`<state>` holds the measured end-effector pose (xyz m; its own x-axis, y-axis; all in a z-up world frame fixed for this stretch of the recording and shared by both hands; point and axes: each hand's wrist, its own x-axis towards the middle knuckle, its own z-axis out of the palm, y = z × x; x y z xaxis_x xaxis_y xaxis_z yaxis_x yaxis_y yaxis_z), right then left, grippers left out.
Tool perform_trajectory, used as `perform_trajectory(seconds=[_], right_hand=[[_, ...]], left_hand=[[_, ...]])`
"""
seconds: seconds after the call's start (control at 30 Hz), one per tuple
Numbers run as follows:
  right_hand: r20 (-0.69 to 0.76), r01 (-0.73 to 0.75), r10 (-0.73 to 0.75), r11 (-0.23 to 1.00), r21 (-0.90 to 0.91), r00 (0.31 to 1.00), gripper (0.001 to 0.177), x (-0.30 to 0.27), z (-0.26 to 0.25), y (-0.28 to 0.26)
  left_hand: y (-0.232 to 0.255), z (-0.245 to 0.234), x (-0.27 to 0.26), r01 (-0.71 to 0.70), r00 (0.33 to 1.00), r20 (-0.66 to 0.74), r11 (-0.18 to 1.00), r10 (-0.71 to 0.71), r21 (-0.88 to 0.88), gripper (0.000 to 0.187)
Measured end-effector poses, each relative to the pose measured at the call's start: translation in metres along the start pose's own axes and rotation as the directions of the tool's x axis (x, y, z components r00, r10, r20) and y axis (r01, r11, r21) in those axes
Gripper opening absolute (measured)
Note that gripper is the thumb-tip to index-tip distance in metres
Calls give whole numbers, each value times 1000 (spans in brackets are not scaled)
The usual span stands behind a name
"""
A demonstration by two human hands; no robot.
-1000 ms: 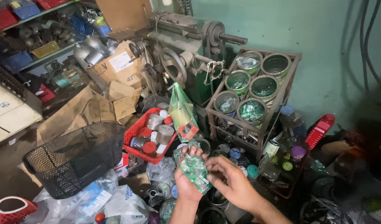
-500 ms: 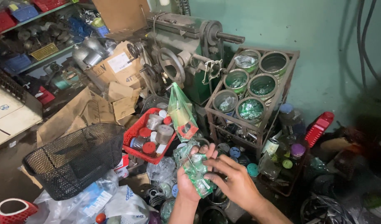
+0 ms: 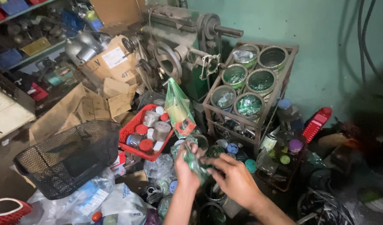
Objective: The person cleans a metal engine part by hand using a green scouring pad. They repeatedly rub the part's surfaces and then place it on a drill press table. The person also handles several small, wrapped green items from a cluttered workbench.
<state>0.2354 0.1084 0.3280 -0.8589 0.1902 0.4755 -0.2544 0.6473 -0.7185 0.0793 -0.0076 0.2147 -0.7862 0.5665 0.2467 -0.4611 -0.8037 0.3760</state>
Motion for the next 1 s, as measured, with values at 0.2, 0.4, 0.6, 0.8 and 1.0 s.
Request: perform_trajectory(seconds=[0.2, 0.4, 0.6, 0.8, 1.0], right_hand=[[1, -162, 162, 987, -21, 987, 18, -5, -15, 25], [-20, -220, 220, 973, -67, 975, 18, -8, -31, 45], [2, -339, 343, 931, -134, 939, 21, -3, -33, 69], [10, -280, 282, 956, -86, 959, 22, 3, -29, 77], [94, -384, 394, 917, -112, 914, 23, 11, -21, 67]], left_hand=[[-17, -152, 76, 103, 801, -533, 814, 272, 571, 29], [-58, -282, 142, -121, 843, 6, 180, 538, 976, 28], [-64, -311, 178, -76, 937, 177, -317, 302, 945, 26], [-66, -299, 183, -64, 997, 72, -624, -12, 779, 27], [-77, -334, 186, -42, 962, -205, -839, -181, 543, 25]])
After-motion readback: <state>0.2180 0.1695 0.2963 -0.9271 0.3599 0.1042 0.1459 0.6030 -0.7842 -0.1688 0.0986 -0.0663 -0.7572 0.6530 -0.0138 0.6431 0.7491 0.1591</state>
